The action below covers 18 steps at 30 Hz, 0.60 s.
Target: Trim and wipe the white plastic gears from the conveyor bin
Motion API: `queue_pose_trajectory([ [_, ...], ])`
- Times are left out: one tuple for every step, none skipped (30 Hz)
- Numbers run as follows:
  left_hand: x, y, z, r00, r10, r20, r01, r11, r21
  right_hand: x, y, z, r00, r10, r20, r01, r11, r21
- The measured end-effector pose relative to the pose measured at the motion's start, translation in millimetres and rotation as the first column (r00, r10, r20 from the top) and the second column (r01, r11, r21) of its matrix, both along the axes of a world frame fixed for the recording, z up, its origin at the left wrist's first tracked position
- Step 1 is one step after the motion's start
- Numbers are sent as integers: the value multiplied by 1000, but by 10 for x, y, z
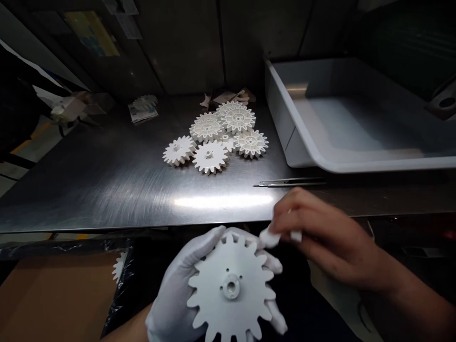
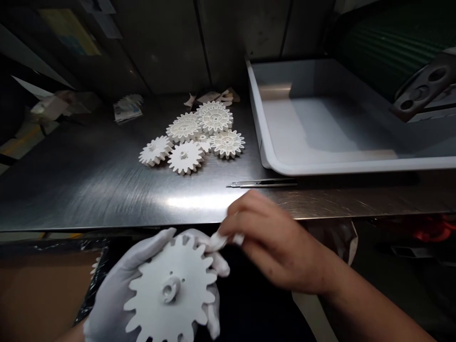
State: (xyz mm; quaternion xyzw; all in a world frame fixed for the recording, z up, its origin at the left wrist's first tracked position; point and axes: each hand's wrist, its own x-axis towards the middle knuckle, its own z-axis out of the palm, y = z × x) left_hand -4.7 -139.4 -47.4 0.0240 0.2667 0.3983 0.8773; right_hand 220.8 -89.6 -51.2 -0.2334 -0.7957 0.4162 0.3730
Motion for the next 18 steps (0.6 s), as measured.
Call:
queue_pose_trajectory([
  [-15,10,36,998,44,-43,-41,998,56,38,-15,-23,988,-152,12,152,988,-16],
  [-27,19,69,994,76,-81,-68,993,100,64,-33,-47,964,-266,9,267,963,-34],
  [-37,24,96,989,100,-105,-87,988,128,76,-56,-71,944,-330,-10,329,943,-51],
  [-44,25,116,987,110,-117,-94,986,138,77,-82,-93,936,-350,-38,347,935,-66],
  [-49,24,128,987,114,-113,-97,985,141,68,-110,-112,938,-343,-60,338,938,-75],
  [-53,22,134,988,117,-103,-102,984,143,53,-139,-128,943,-325,-76,319,944,-78],
  [-55,20,136,989,119,-89,-106,985,137,37,-166,-140,947,-310,-84,304,949,-81],
  [-57,19,136,990,118,-75,-108,986,124,23,-192,-148,951,-298,-86,291,953,-81],
  [-58,21,137,991,117,-61,-110,988,108,14,-215,-151,954,-288,-83,282,956,-78],
  [-59,24,138,993,109,-47,-105,990,95,9,-234,-150,957,-278,-80,272,959,-72],
  [-60,28,141,994,104,-37,-101,991,83,8,-249,-144,961,-264,-79,260,964,-60],
  [-61,33,144,994,101,-32,-98,992,73,10,-260,-134,966,-245,-80,242,969,-45],
  [-61,37,148,995,99,-24,-97,992,74,10,-268,-120,973,-218,-80,216,976,-27],
  [-60,39,151,995,100,-15,-99,992,80,7,-273,-105,981,-182,-75,181,983,-8],
  [-58,40,151,995,99,-8,-98,992,82,-1,-276,-90,988,-141,-66,142,990,12],
  [-55,38,147,995,99,-6,-98,992,75,-16,-278,-75,994,-100,-54,102,994,32],
  [-49,35,138,994,106,-5,-105,992,70,-37,-281,-62,997,-69,-39,71,996,56],
  [-40,31,124,994,112,-3,-111,992,62,-63,-284,-51,999,-47,-23,48,995,87],
])
